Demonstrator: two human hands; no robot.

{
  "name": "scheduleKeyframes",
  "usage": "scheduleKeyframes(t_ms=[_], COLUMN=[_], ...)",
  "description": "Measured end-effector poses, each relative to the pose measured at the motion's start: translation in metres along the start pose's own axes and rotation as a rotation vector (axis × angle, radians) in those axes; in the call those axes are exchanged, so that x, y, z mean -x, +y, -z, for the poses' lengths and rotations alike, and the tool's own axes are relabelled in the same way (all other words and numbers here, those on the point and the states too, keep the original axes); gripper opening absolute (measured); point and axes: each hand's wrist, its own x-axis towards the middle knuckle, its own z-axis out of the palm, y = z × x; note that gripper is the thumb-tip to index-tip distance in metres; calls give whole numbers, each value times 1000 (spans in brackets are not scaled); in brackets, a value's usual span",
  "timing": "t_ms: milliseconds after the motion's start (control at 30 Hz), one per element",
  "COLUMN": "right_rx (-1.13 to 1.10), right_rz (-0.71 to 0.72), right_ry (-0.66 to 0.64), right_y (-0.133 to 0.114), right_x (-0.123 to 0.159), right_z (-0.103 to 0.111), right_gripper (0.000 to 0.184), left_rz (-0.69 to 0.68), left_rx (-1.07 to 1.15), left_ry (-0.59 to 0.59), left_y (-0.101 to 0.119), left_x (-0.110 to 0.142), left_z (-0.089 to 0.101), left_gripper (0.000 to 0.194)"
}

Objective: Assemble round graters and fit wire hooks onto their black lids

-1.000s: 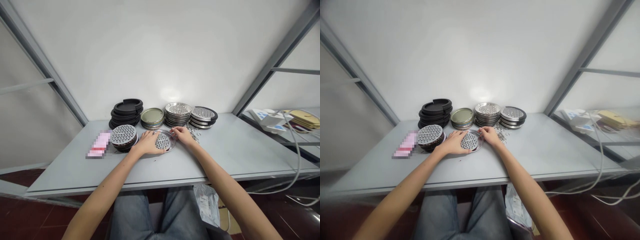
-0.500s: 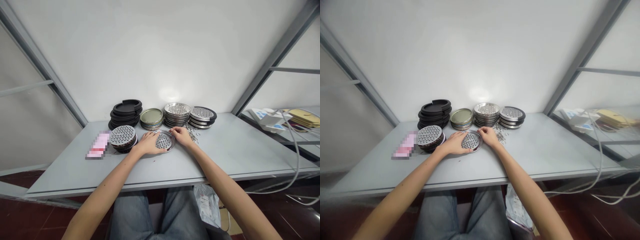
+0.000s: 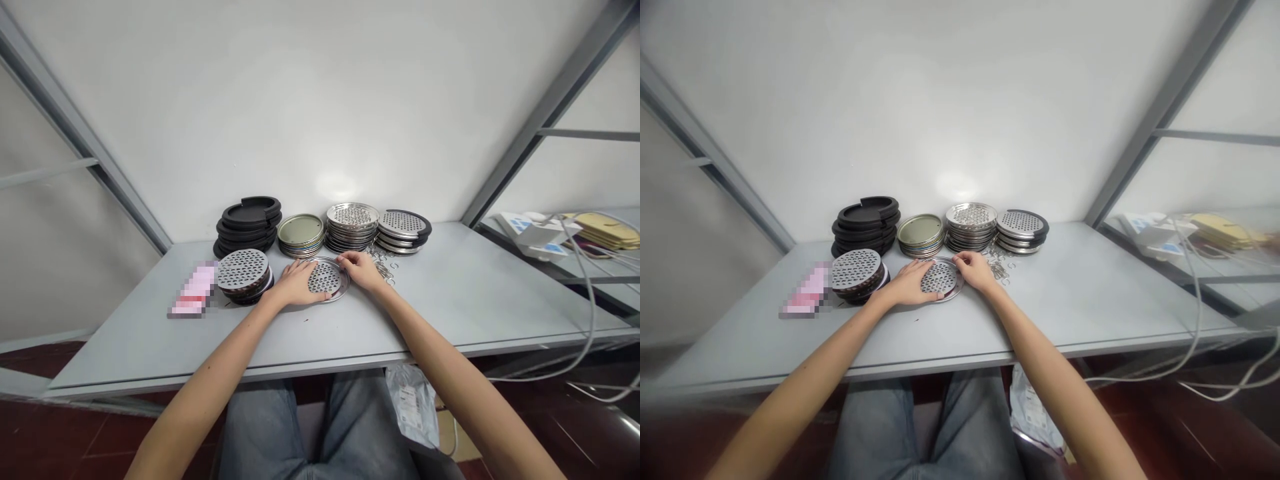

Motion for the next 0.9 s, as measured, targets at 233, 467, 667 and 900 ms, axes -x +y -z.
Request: scheduleKeyframes(t_ms=[233, 467, 667, 900], right_rx=[0, 36, 51, 80], right_rz=[-4, 7, 37, 51], right_ry=[-7, -8, -32, -29], right_y=[2, -2, -6, -6], right_x=[0, 1, 2, 2], right_z=[0, 0, 0, 0], right_gripper=[24, 26, 27, 25], left_rz=[-53, -35, 14, -8], left_rx=[3, 9, 41, 19], left_ry=[45, 49, -4, 21], left_y=[0, 1, 0, -1], left_x=[1, 0, -1, -4], left_z=[1, -3, -5, -5], left_gripper=[98, 101, 106, 101])
